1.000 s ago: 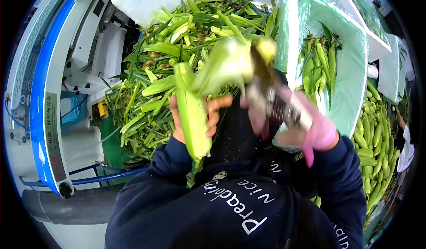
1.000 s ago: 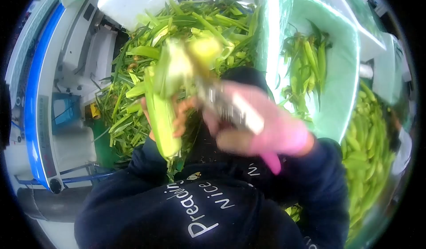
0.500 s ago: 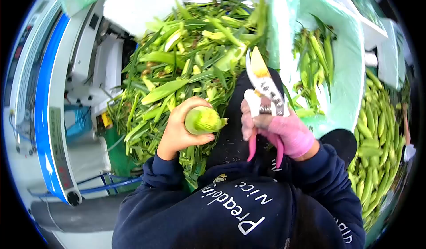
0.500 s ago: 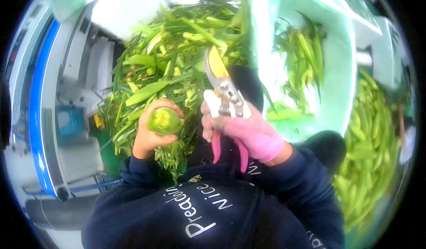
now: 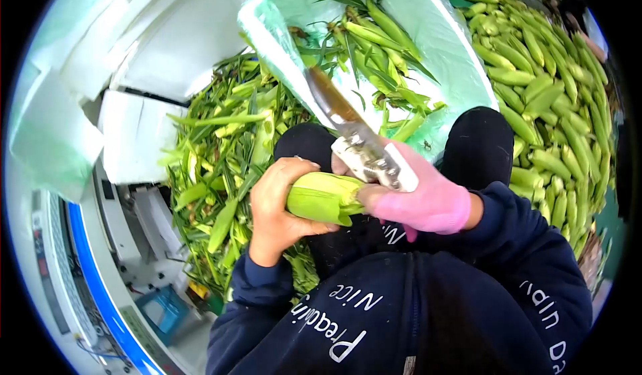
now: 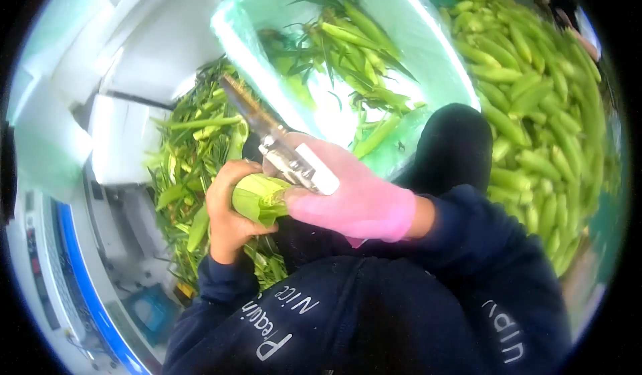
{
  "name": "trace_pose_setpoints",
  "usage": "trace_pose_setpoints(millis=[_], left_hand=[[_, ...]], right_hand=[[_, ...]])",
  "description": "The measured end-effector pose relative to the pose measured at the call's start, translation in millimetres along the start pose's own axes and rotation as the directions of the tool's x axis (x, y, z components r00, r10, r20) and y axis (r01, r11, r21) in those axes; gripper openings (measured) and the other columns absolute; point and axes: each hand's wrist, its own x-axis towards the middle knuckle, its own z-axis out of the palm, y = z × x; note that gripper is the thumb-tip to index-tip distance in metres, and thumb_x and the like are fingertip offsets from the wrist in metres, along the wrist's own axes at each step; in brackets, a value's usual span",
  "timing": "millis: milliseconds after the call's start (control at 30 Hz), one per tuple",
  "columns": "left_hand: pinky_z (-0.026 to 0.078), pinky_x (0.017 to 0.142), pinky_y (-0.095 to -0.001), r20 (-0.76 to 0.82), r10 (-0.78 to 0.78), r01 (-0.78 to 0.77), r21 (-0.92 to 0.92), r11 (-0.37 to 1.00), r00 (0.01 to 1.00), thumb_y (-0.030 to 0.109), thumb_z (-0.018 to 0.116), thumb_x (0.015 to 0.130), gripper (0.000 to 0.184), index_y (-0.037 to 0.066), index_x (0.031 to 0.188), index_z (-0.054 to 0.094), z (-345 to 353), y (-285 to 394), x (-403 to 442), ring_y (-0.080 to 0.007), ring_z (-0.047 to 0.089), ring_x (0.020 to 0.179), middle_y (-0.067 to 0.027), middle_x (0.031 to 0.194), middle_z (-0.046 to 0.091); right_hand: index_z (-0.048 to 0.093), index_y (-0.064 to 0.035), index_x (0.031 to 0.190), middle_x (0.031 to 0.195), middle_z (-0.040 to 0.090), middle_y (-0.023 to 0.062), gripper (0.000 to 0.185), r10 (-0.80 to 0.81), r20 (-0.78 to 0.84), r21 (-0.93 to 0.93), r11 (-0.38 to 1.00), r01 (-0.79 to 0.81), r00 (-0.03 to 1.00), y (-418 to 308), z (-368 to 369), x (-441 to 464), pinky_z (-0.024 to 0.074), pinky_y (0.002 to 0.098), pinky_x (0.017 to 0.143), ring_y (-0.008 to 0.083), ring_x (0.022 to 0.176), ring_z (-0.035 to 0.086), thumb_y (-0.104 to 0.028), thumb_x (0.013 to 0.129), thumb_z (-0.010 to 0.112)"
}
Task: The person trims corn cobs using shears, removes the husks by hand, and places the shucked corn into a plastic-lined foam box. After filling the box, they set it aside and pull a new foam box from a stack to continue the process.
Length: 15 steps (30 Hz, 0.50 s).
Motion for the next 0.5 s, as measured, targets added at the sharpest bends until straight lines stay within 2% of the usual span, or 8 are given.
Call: trace_pose_setpoints(millis=[67, 100, 133, 233, 333, 400, 433, 500], left_hand=[[0.054, 0.081, -0.0400, -0.058, 0.024, -0.033, -0.148, 0.988, 0.998, 0.042, 0.094, 0.052, 0.073, 0.003, 0.105, 0.064, 16.4, 8.4, 10.0, -0.0316, 0.066, 0.090, -0.0138, 0.098, 0.068], [0.052, 0.084, -0.0389, -0.086, -0.097, 0.049, -0.448, 0.893, 0.991, 0.042, 0.096, 0.051, 0.077, 0.001, 0.107, 0.063, 31.0, 12.6, 9.3, -0.0292, 0.065, 0.095, -0.0155, 0.103, 0.066], [0.049, 0.090, -0.0387, -0.057, -0.053, 0.008, -0.603, 0.798, 0.997, 0.055, 0.093, 0.055, 0.088, -0.001, 0.114, 0.058, 45.3, 7.7, 6.3, -0.0279, 0.061, 0.102, -0.0169, 0.114, 0.061], [0.043, 0.098, -0.0386, -0.203, 0.023, -0.204, -0.969, 0.137, 0.979, 0.081, 0.077, 0.053, 0.111, -0.001, 0.122, 0.048, 130.5, -13.3, 6.7, -0.0257, 0.052, 0.112, -0.0121, 0.119, 0.051], [0.042, 0.100, -0.0382, -0.066, -0.142, -0.044, -0.987, 0.156, 0.988, 0.087, 0.070, 0.051, 0.117, 0.000, 0.124, 0.045, 162.8, -4.9, 23.0, -0.0234, 0.049, 0.115, -0.0087, 0.117, 0.048], [0.043, 0.102, -0.0391, 0.255, -0.248, 0.326, -0.893, 0.309, 0.935, 0.085, 0.070, 0.060, 0.111, 0.000, 0.127, 0.045, 150.1, 4.8, 34.0, -0.0245, 0.051, 0.116, -0.0106, 0.120, 0.051], [0.044, 0.101, -0.0401, 0.225, -0.103, 0.247, -0.842, 0.479, 0.969, 0.071, 0.072, 0.078, 0.094, -0.001, 0.132, 0.043, 151.4, 2.9, 53.8, -0.0245, 0.052, 0.120, -0.0137, 0.127, 0.052], [0.044, 0.100, -0.0389, 0.276, -0.229, 0.358, -0.682, 0.638, 0.933, 0.045, 0.065, 0.093, 0.064, -0.001, 0.132, 0.045, 159.8, -22.2, 94.6, -0.0209, 0.053, 0.122, -0.0106, 0.126, 0.055]], right_hand=[[0.051, -0.0031, 0.130, 0.094, 0.061, 0.0060, 0.044, 0.078, 0.012, 0.124, 0.989, -0.079, 0.997, -11.7, -6.6, -19.9, 0.0442, 0.0213, 0.047, 0.0074, 0.066, 0.057, -0.011, 0.088, 0.062], [0.049, -0.0028, 0.133, 0.095, 0.062, 0.0067, 0.047, 0.084, 0.018, 0.185, 0.979, -0.086, 0.996, -13.9, -7.3, -29.5, 0.0427, 0.0198, 0.042, 0.0066, 0.064, 0.057, -0.011, 0.089, 0.063], [0.048, -0.0028, 0.134, 0.097, 0.063, 0.0072, 0.047, 0.050, 0.030, 0.267, 0.962, -0.057, 0.998, -13.3, -6.0, -38.0, 0.0458, 0.0208, 0.047, 0.0081, 0.067, 0.058, -0.011, 0.090, 0.062], [0.046, 0.0001, 0.136, 0.129, 0.057, 0.0154, 0.047, -0.010, -0.035, 0.473, 0.881, 0.025, 0.999, -28.7, -11.1, -55.5, 0.0517, 0.0271, 0.067, 0.0143, 0.082, 0.060, -0.003, 0.091, 0.059], [0.044, 0.0021, 0.138, 0.128, 0.058, 0.0186, 0.049, -0.022, -0.198, 0.521, 0.845, 0.124, 0.980, -26.1, -28.2, -64.0, 0.0526, 0.0283, 0.066, 0.0172, 0.083, 0.062, -0.002, 0.091, 0.057], [0.042, 0.0020, 0.139, 0.126, 0.059, 0.0189, 0.050, -0.042, -0.344, 0.518, 0.825, 0.227, 0.938, -14.9, -44.9, -73.4, 0.0539, 0.0297, 0.065, 0.0199, 0.085, 0.064, -0.002, 0.092, 0.056], [0.040, 0.0022, 0.139, 0.122, 0.058, 0.0177, 0.054, -0.123, -0.486, 0.449, 0.814, 0.368, 0.865, -3.2, -62.8, -79.5, 0.0576, 0.0365, 0.059, 0.0229, 0.087, 0.065, -0.009, 0.091, 0.060], [0.039, 0.0015, 0.140, 0.116, 0.058, 0.0151, 0.058, -0.229, -0.702, 0.290, 0.773, 0.564, 0.674, 14.3, -105.2, -104.8, 0.0609, 0.0452, 0.053, 0.0238, 0.087, 0.066, -0.021, 0.092, 0.063]])
